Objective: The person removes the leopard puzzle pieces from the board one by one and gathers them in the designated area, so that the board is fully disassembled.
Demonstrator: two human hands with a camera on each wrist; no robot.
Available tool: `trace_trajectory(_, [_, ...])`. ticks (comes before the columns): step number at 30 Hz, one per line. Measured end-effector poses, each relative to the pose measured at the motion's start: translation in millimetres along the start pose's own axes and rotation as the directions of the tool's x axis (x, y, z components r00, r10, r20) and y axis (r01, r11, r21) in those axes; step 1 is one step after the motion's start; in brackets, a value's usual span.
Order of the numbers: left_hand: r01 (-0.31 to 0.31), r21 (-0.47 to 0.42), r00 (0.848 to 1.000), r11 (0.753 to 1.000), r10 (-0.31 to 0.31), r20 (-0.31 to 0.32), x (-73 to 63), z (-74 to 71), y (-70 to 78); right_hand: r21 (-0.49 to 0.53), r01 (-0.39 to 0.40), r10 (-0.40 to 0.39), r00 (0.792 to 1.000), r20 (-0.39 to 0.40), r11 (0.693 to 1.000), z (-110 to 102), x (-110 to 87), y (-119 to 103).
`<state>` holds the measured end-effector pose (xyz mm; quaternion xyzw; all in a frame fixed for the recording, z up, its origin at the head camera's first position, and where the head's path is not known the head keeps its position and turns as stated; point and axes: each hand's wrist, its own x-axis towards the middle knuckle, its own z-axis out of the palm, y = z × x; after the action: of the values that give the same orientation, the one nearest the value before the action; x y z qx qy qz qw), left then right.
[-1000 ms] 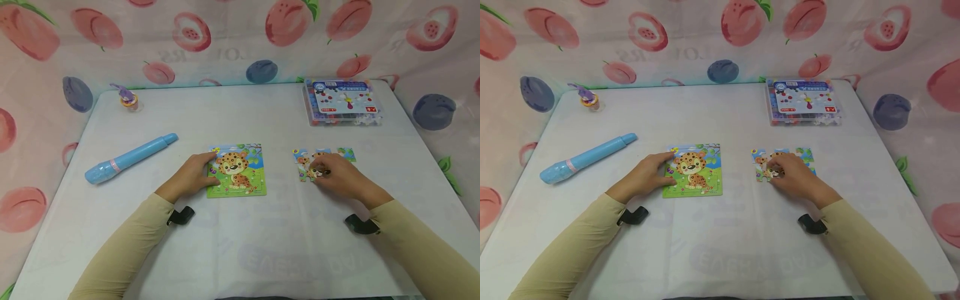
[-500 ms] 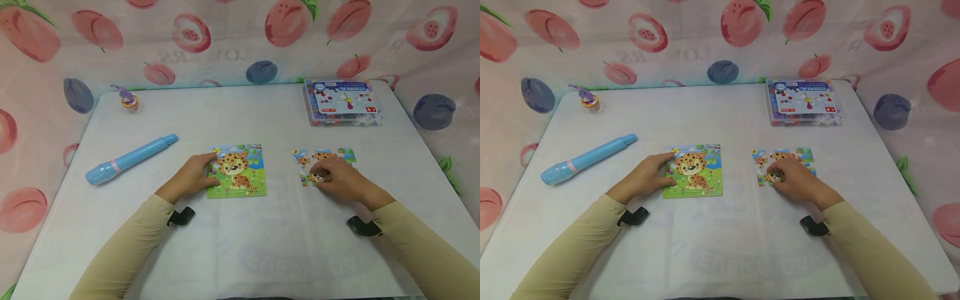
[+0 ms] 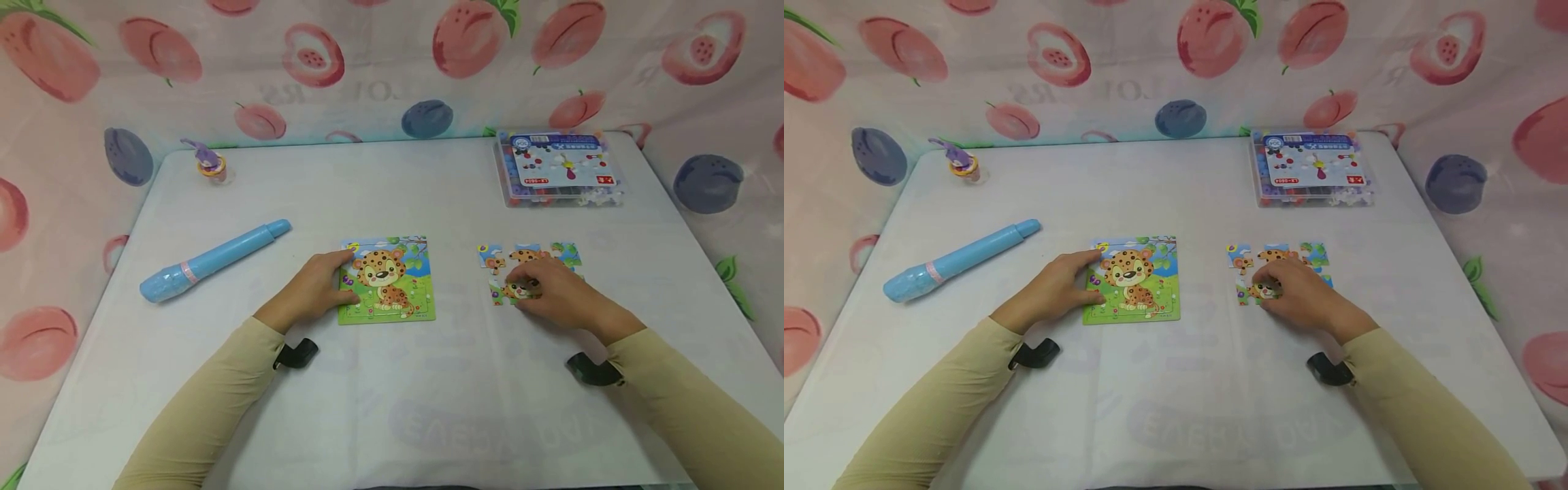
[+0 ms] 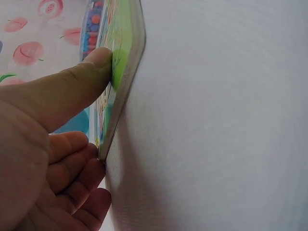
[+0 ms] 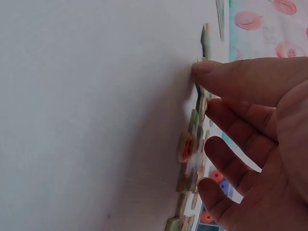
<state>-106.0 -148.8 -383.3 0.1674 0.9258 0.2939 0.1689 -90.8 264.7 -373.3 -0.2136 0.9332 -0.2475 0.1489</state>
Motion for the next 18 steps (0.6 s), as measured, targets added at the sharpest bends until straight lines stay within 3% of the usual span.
trace_trajectory(7, [-0.007,0.006,1.0,1.0,0.007,-0.007,-1.0,-0.8,1.3,-0.017,-0.065,0.065,0.998,0.004,0.998,-9.5,0.3,-7.2])
trace_trajectory(18, [-0.001,0.014,1.0,1.0,0.001,0.005,-0.8,-1.2,1.9,0.068,0.015,-0.015,1.0,-0.01,0.998,-17.2,17.8,-26.6])
